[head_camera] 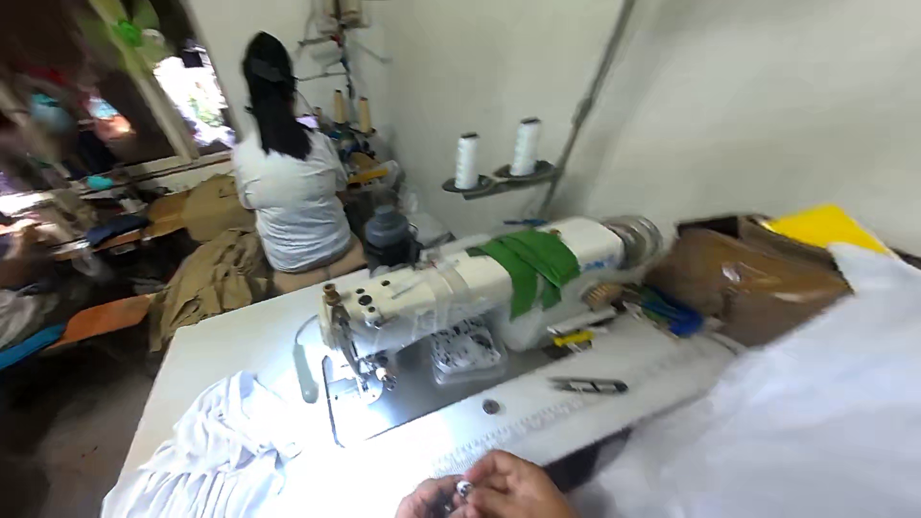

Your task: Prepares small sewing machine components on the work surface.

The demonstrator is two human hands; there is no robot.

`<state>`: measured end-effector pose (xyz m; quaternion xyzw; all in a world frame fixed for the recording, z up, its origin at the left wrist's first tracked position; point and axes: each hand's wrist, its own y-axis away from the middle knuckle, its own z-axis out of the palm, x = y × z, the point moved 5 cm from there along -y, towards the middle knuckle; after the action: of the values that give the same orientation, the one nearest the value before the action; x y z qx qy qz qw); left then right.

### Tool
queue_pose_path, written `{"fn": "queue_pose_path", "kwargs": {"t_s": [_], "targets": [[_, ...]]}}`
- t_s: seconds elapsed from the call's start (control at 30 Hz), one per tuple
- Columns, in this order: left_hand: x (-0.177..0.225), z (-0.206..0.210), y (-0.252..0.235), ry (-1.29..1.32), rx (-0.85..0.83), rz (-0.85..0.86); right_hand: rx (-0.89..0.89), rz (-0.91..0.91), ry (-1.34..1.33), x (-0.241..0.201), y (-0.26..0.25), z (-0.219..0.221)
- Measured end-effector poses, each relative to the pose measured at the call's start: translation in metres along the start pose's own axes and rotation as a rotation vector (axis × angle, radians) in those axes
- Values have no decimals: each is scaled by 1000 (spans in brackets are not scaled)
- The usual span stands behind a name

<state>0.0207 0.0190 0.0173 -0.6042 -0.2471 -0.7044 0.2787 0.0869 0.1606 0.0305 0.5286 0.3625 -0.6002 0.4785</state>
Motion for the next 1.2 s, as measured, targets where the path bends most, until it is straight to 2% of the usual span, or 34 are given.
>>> {"fn": "queue_pose_path", "kwargs": {"t_s": [0.17, 0.37, 0.47, 0.6, 0.73, 0.97, 1.2], "targets": [[-4, -18, 17, -67, 96, 98, -12, 3, 44, 3, 2, 19], [-7, -26, 17, 97, 199, 127, 92, -108, 71, 2, 3, 33], [-10, -28, 11, 186, 222, 114, 109, -178, 116, 1, 3, 33], [-1, -29, -4, 228, 215, 32, 168, -88, 200, -10, 0, 22], [13, -25, -23, 175, 160, -7, 224, -42, 173, -12, -9, -6], [10, -21, -39, -93, 104, 105, 290, 37, 90, -3, -1, -34], [20, -16, -47, -239, 75, 163, 345, -34, 19, -6, 3, -53]]}}
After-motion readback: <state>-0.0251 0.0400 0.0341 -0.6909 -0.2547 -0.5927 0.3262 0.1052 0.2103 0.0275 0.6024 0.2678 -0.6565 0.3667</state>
